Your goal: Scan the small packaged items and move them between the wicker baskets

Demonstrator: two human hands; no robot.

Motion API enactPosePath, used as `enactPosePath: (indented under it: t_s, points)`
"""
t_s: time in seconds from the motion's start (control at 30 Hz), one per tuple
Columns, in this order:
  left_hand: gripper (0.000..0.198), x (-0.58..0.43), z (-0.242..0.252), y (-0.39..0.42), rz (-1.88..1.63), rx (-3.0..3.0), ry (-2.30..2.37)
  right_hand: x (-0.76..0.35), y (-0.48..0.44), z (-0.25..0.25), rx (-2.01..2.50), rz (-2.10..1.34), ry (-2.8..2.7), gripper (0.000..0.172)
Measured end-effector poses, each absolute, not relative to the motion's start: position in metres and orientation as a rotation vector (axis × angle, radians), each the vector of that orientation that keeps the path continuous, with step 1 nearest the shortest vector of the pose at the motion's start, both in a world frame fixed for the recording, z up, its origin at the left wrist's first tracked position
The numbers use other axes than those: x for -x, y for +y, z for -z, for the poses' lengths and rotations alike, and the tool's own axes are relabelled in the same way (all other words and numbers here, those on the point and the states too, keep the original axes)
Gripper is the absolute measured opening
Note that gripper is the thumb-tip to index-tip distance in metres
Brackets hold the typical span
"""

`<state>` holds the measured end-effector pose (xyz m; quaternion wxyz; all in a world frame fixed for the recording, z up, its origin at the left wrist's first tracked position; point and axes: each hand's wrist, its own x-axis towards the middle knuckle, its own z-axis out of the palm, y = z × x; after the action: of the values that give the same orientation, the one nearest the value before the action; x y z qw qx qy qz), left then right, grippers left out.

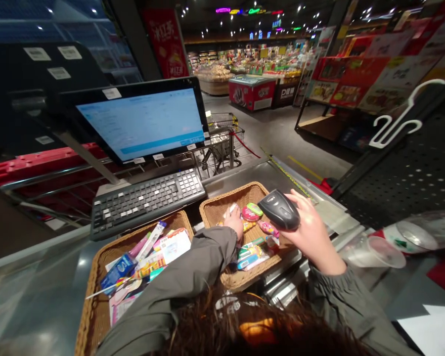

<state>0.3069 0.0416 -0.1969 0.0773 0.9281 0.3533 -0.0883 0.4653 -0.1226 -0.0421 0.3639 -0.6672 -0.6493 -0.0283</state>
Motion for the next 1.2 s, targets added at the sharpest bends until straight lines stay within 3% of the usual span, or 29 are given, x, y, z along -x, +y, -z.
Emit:
enactPosePath:
  t_s: [0.53, 0.67, 0.97, 1.2]
  points:
    - [0.045, -0.327, 0.214, 0.048, 0.14, -2.823, 0.941, -0.479, -0.09, 0.056, 1.753, -0.008, -1.636, 0.044]
    - [0.04, -0.325, 0.205, 0.059, 0.141, -2.792, 1.002, -0.48, -0.094, 0.055, 1.745, 0.009, -1.628, 0.041]
    - [0.012, -0.299, 0.163, 0.085, 0.098, -2.836, 0.87, -0.469, -0.105, 0.045, 1.699, 0.036, -1.639, 0.038]
    - [0.022, -0.253, 0.087, 0.085, -0.219, -2.854, 1.046, -0.451, -0.113, 0.031, 1.642, 0.061, -1.69, 0.04]
